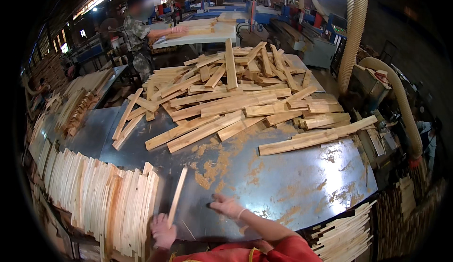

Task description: The person picks up individual wooden planks from a large pile on a metal table and stacks them neatly on the left side. The person wears pink gloves and a red apron while sorting the wood pieces.

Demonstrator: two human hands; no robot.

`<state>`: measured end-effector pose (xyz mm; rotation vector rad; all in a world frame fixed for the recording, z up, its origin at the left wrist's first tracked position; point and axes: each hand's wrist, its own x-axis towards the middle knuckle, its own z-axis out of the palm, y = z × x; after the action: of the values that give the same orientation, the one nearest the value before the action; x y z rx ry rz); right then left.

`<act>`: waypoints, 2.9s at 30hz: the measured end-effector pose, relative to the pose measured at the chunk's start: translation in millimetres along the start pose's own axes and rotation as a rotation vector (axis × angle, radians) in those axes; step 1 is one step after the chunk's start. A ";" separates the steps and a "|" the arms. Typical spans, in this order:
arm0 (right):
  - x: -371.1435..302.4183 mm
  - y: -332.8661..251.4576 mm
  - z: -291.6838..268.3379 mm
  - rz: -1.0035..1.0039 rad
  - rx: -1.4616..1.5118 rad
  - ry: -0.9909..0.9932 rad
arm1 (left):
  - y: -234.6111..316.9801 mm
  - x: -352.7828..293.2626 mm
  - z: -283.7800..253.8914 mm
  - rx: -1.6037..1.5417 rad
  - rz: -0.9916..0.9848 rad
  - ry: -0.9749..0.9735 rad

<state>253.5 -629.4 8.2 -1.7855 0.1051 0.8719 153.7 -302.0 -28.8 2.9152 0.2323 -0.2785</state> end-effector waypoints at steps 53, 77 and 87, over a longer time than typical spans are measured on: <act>-6.8 51.1 -134.4 -0.226 -0.732 0.410 | -46.5 30.9 0.9 0.343 -0.121 0.007; 29.1 -37.6 -162.5 0.046 -0.614 0.222 | 83.3 20.7 91.6 -0.059 0.263 0.092; 84.3 47.7 75.0 -0.232 0.171 0.062 | 92.4 33.1 0.5 -0.241 0.003 -0.328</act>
<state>254.6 -556.6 -90.3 -1.6270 0.0116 0.6233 201.9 -387.0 -18.8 2.5833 0.1929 -0.6695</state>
